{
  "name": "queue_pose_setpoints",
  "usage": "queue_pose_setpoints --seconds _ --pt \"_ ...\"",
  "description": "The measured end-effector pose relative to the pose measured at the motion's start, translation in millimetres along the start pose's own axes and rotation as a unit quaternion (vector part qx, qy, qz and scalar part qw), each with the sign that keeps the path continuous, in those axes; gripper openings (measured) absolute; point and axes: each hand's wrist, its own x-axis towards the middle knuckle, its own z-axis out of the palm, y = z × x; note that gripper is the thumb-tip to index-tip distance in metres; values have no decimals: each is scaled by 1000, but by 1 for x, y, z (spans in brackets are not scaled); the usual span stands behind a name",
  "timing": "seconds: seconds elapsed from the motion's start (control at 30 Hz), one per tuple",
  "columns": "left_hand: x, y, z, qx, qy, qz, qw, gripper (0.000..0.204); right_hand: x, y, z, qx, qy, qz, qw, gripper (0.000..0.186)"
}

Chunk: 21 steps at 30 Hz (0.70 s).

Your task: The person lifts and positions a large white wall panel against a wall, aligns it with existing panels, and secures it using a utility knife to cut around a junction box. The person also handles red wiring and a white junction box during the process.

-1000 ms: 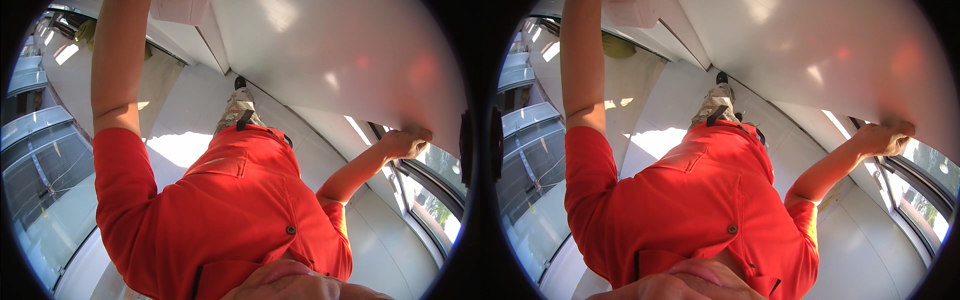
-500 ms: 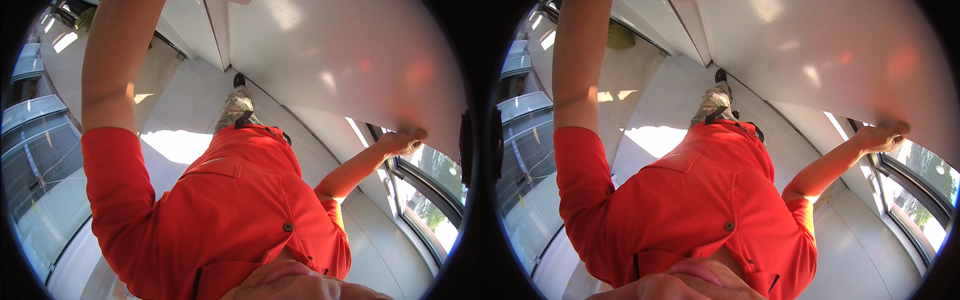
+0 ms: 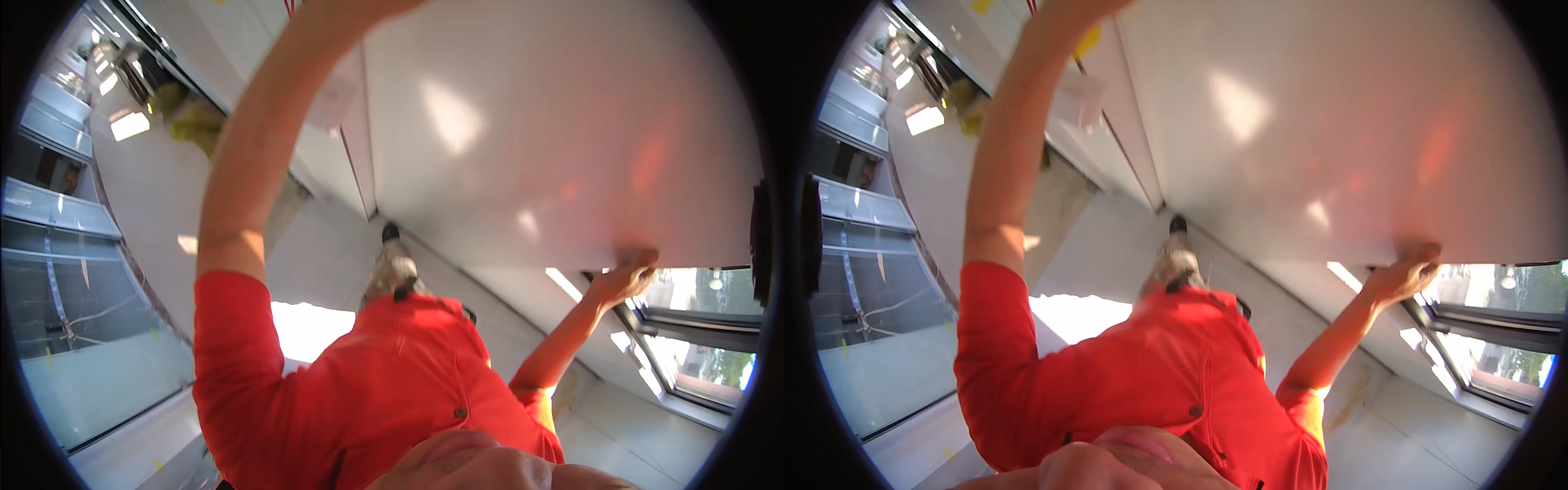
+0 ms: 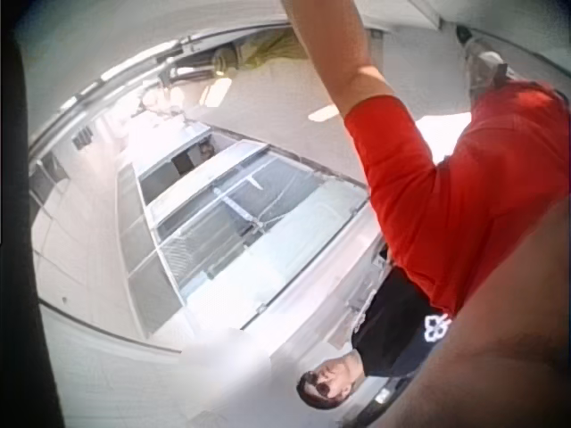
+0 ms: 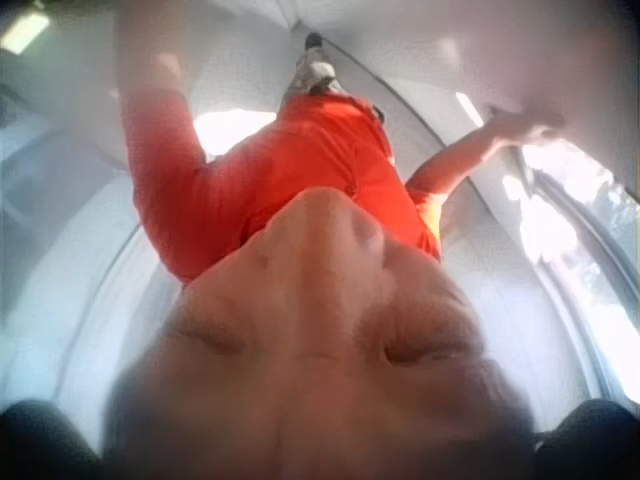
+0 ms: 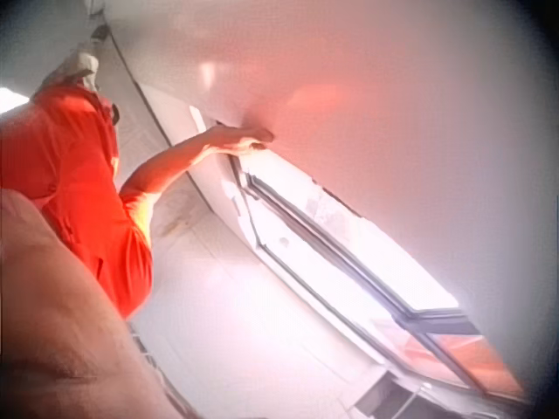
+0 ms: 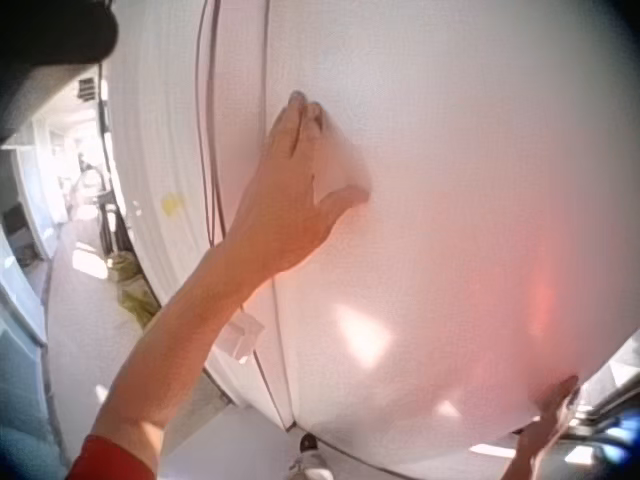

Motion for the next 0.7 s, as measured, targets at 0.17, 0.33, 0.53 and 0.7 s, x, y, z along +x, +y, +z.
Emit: queue_pose_setpoints --seconds 0.17,0.33,0.53,0.7 --pt "34 23 -29 -12 -3 -40 999 102 8 17 -5 115 -21 40 992 66" --pt "46 32 -37 -22 51 -83 995 99 8 15 -9 175 -29 21 984 63" --pt "57 41 -64 -133 71 -256 955 97 4 18 -6 205 -31 -7 978 63" --pt "69 48 -51 -150 85 -278 945 98 11 16 -25 222 -64 21 973 60"
